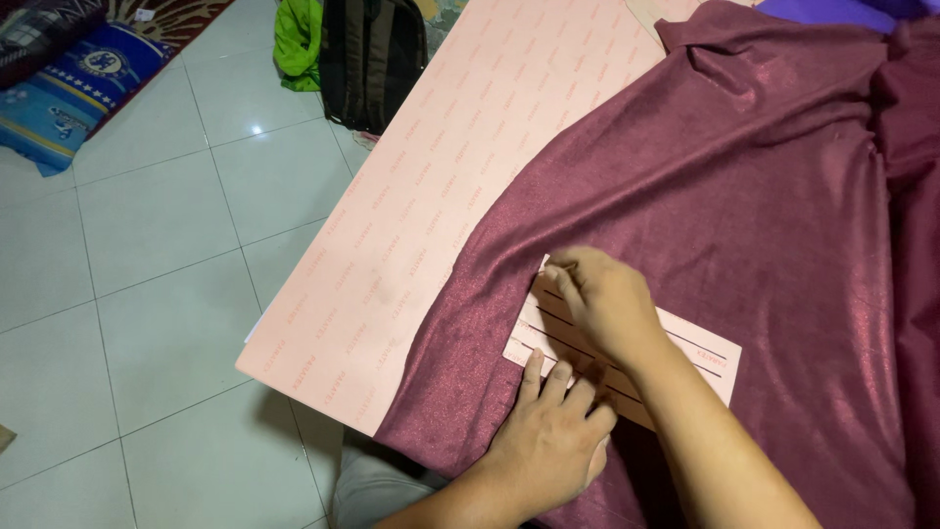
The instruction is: The person places a rectangular paper template on a maroon fabric and uses a small stick to mark lines along the template edges. The person repeatedly repositions the template and continues marking parallel lines across the fabric surface.
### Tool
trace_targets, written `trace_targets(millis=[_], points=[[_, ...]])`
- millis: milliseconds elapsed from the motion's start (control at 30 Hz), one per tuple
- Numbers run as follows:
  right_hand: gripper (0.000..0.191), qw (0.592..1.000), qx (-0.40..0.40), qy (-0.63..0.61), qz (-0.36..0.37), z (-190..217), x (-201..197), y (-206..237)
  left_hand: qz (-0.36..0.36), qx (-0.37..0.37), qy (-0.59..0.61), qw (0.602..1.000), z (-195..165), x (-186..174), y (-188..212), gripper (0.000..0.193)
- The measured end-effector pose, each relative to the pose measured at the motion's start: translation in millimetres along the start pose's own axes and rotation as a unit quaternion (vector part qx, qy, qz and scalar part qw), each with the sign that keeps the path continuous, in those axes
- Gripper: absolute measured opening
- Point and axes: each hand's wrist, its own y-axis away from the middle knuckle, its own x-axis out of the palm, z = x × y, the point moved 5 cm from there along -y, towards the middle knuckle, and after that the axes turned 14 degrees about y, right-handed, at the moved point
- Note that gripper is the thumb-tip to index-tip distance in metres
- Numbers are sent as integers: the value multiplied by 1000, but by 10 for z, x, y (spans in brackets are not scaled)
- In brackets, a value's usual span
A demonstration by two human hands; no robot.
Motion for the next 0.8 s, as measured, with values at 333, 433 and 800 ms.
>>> trace_targets(millis=[333,433,800], points=[[22,988,62,-70,124,-40,148,-48,-13,3,-6,1000,-53,-104,-50,19],[22,997,63,-24,38,-169,114,-225,-74,36,-46,996,-124,-226,-89,22],[23,958,188,-143,162,-365,202,-294,34,-122,-35,991,406,-313,-703,27]])
